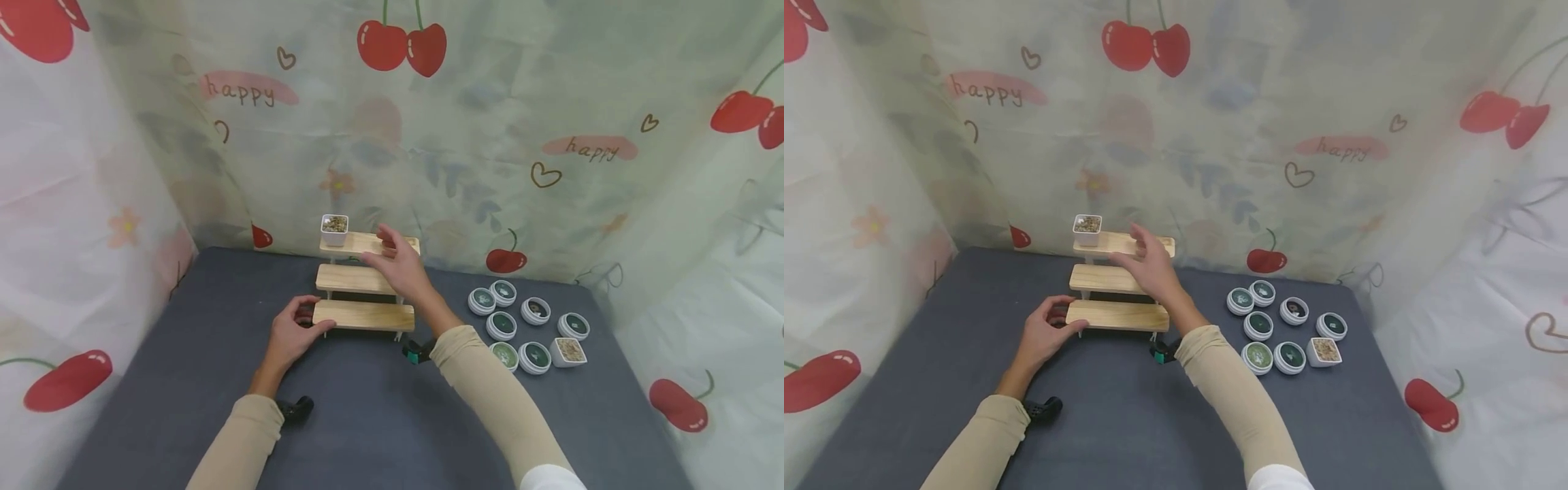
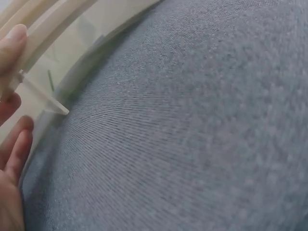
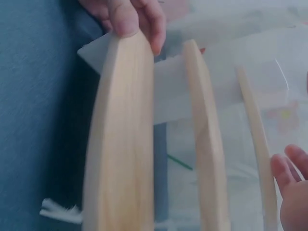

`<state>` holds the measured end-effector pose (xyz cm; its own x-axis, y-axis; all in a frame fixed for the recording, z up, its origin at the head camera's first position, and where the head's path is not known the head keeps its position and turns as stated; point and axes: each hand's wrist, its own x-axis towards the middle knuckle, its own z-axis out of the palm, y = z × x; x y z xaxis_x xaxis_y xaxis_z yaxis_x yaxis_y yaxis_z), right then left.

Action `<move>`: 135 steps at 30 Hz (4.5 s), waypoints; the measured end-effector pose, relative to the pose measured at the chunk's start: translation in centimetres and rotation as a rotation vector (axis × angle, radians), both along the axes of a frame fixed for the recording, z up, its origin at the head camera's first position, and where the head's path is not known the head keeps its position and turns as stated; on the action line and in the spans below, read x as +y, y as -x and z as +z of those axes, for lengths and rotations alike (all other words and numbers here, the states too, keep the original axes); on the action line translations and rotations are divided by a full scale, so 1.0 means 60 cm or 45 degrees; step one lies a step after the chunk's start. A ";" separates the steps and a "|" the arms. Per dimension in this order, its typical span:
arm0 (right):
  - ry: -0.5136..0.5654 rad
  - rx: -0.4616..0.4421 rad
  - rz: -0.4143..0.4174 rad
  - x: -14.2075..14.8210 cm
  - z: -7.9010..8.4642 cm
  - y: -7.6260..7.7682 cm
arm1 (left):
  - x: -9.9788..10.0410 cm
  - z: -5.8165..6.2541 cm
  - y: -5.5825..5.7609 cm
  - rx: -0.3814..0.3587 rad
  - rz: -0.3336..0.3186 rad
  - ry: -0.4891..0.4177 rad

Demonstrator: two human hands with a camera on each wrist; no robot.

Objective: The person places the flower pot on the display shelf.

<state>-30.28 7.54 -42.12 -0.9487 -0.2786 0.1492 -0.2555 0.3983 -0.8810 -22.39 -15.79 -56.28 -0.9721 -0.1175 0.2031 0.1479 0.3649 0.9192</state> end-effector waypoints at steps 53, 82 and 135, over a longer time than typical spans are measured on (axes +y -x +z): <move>-0.383 0.044 -0.275 0.389 -0.114 -0.163 | -0.008 -0.023 0.000 0.009 -0.009 0.153; -0.616 0.111 -0.226 0.397 -0.148 -0.191 | -0.010 -0.012 0.001 0.013 -0.002 0.157; 0.457 0.126 -0.314 0.040 -0.009 -0.020 | -0.011 -0.009 0.000 -0.004 0.009 0.151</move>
<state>-29.06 9.96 -42.66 -0.9567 0.0406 0.2882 -0.2809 0.1310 -0.9508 -22.38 -16.45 -56.82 -0.9720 -0.0995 0.2127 0.1420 0.4722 0.8700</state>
